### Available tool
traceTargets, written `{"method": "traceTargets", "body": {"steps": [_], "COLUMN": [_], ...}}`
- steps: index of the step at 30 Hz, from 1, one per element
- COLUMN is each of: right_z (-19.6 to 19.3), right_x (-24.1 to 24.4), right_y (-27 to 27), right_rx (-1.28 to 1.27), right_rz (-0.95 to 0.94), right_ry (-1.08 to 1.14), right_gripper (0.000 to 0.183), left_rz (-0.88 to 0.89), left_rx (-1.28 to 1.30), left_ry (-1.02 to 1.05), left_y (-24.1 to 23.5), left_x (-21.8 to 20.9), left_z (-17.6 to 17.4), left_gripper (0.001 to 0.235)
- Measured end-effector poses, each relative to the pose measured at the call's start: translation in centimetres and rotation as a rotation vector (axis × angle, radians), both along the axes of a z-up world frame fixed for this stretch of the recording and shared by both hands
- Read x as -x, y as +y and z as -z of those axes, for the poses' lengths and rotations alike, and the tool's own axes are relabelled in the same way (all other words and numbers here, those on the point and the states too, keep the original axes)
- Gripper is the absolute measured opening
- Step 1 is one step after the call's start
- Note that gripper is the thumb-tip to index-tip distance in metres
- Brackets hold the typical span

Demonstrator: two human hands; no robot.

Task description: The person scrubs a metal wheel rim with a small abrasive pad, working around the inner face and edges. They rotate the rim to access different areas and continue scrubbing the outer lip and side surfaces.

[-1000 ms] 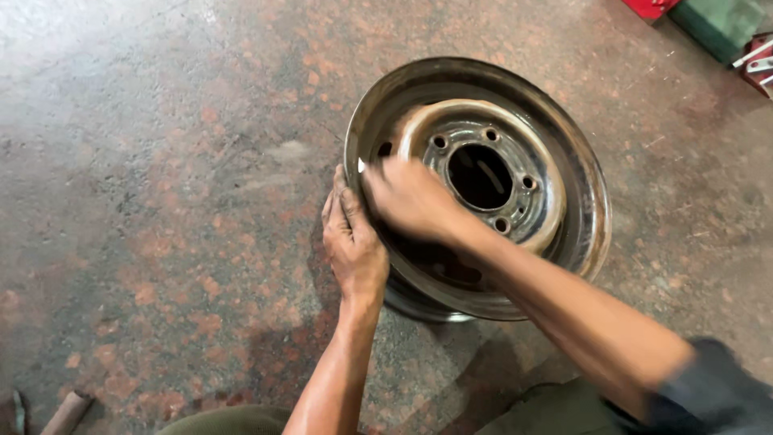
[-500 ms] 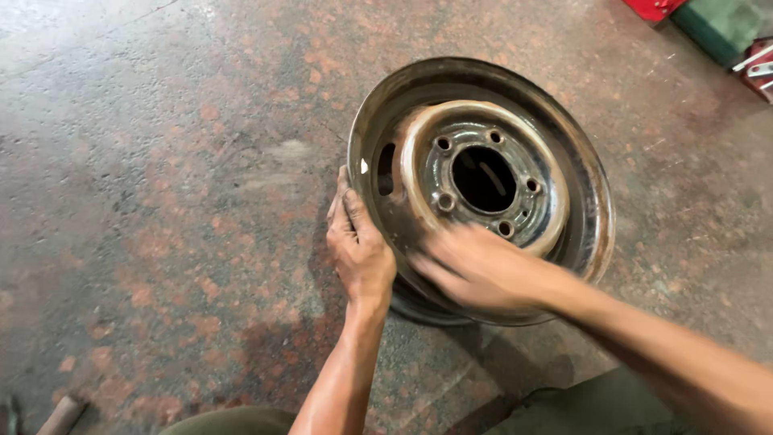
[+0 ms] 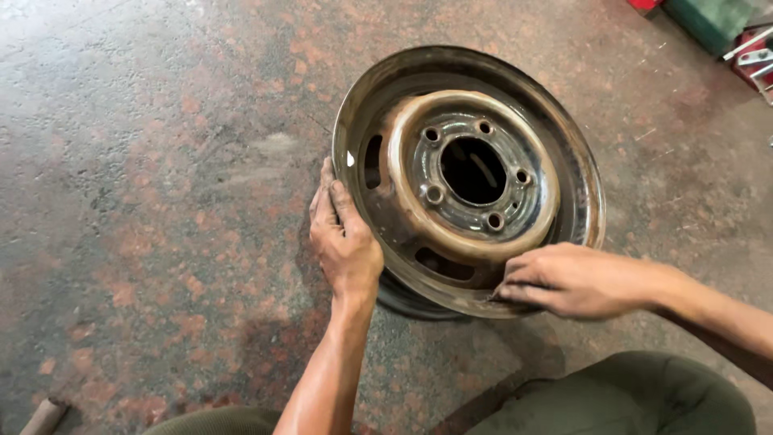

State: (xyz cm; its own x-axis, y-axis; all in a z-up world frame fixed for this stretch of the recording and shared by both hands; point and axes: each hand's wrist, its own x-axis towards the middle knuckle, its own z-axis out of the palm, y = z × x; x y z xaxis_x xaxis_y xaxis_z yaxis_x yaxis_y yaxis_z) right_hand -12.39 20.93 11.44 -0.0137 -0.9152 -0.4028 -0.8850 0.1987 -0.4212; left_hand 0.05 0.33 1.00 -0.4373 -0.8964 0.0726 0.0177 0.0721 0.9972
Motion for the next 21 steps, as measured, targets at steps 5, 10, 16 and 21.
{"method": "traceTargets", "body": {"steps": [5,10,16,21], "right_z": [5.5,1.9,2.4,4.0], "right_x": [-3.3,-3.1,-2.6,-4.7], "right_y": [-7.9,0.7,-1.7,-4.3], "right_rx": [0.172,0.369,0.030,0.277], "right_rz": [0.361,-0.012,0.199,0.321], "right_ry": [0.114,0.202,0.158,0.116], "right_gripper": [0.034,0.028,0.033,0.028], "left_rz": [-0.011,0.010,0.018,0.014], "left_rx": [0.076,0.115,0.037,0.120], "left_ry": [-0.041,-0.066,-0.052,-0.056], "left_y": [-0.2,-0.1,0.5,-0.3], "left_x": [0.3,-0.2,0.2,-0.1], "left_z": [-0.4,0.2,-0.7,0.1], "left_gripper": [0.046,0.045,0.046,0.046]}}
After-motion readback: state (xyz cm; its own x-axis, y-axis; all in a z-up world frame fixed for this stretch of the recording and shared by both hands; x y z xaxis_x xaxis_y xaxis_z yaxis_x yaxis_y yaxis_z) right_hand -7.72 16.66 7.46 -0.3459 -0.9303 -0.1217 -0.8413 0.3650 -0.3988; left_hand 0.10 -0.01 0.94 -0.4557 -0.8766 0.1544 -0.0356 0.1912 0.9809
